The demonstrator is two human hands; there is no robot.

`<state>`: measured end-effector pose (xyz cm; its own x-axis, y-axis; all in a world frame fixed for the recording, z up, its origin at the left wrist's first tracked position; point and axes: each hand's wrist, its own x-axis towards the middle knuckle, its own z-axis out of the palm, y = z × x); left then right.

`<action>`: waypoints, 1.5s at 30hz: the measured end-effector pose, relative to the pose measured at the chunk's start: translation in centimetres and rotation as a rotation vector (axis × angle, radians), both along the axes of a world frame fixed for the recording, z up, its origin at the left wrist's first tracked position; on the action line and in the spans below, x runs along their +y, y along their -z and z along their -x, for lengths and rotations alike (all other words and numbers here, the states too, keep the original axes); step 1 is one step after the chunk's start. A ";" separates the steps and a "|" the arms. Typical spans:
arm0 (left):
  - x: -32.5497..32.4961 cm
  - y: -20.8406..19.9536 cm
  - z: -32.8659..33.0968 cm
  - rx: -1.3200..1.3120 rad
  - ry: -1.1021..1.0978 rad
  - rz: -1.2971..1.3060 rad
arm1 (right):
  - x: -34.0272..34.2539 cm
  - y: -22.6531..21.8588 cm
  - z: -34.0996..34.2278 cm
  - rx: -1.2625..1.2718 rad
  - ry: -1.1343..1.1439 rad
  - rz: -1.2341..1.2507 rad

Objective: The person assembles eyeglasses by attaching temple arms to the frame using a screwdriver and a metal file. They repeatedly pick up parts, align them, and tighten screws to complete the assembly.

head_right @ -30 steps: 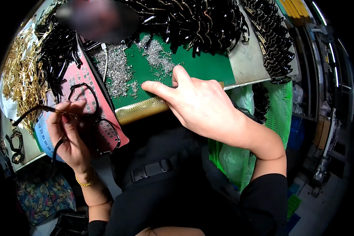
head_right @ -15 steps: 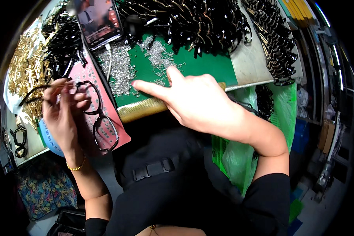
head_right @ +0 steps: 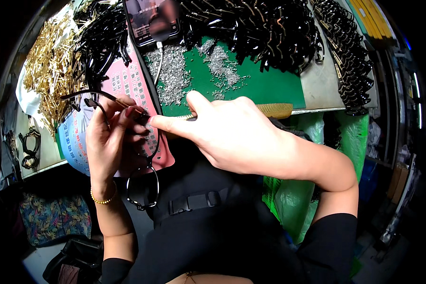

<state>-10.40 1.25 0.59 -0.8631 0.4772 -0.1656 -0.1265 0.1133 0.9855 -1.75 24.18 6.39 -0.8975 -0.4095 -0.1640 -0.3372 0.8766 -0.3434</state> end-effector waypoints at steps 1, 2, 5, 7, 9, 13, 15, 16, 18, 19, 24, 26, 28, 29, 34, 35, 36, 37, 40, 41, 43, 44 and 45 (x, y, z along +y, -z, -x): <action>0.0 0.0 0.1 0.003 0.013 0.005 | -0.2 0.1 0.2 0.000 -0.011 -0.003; -0.1 0.1 0.1 0.006 0.027 0.009 | -0.3 0.2 0.4 0.000 -0.022 -0.007; -0.2 0.1 0.1 -0.026 0.007 -0.039 | -0.4 0.3 0.7 0.008 -0.041 -0.024; -0.2 -0.1 0.1 -0.014 0.026 -0.035 | -0.4 0.4 0.9 0.004 -0.045 -0.025; -0.2 -0.2 0.2 0.058 0.087 0.016 | -0.4 0.3 1.0 -0.012 -0.040 -0.020; 0.1 0.2 0.0 0.145 0.064 0.064 | -0.4 0.3 1.2 -0.030 -0.043 -0.018; -0.1 1.2 0.0 0.276 0.080 0.079 | -0.4 0.5 1.2 -0.040 -0.042 -0.010; 0.3 1.0 -0.2 0.335 0.051 0.104 | -0.4 0.5 1.3 -0.042 -0.038 -0.005; 0.3 1.0 -0.2 0.345 0.034 0.103 | -0.5 0.4 1.4 -0.045 -0.033 0.004; 0.4 1.0 -0.2 0.351 0.026 0.103 | -0.5 0.3 1.4 -0.047 -0.030 0.003; 0.6 0.6 0.0 0.182 -0.034 0.051 | -0.6 0.5 1.4 -0.086 0.005 -0.006; 0.3 0.8 0.2 0.186 0.017 0.072 | -0.6 0.5 1.4 -0.087 0.009 0.011; 0.4 0.8 0.3 0.156 0.016 0.048 | -0.4 0.4 1.6 -0.091 0.004 0.020; 0.5 0.7 0.0 0.123 -0.012 0.018 | -0.4 0.3 1.7 -0.097 -0.005 0.023; 0.0 1.0 -0.1 0.193 0.027 0.074 | -0.4 0.6 1.6 -0.103 0.011 0.024; 0.0 1.1 0.0 0.206 0.037 0.080 | -0.3 0.6 1.7 -0.103 0.011 0.027; 0.0 1.1 0.0 0.221 0.049 0.085 | -0.3 0.6 1.6 -0.101 0.014 0.029; 0.1 1.1 0.0 0.205 0.041 0.067 | -0.3 0.6 1.6 -0.102 0.016 0.029; 0.2 0.9 -0.2 0.187 0.026 0.051 | -0.3 0.5 1.6 -0.098 0.017 0.030; 0.2 0.8 -0.2 0.203 0.028 0.069 | -0.3 0.6 1.6 -0.093 0.017 0.031; 0.1 1.0 -0.1 0.295 0.045 0.100 | -0.3 0.6 1.6 -0.084 0.015 0.026; -0.1 1.5 -0.1 0.370 0.060 0.113 | -0.3 0.6 1.5 -0.080 0.014 0.021; 0.1 1.5 0.1 0.505 0.095 0.128 | -0.3 0.7 1.5 -0.076 0.010 0.019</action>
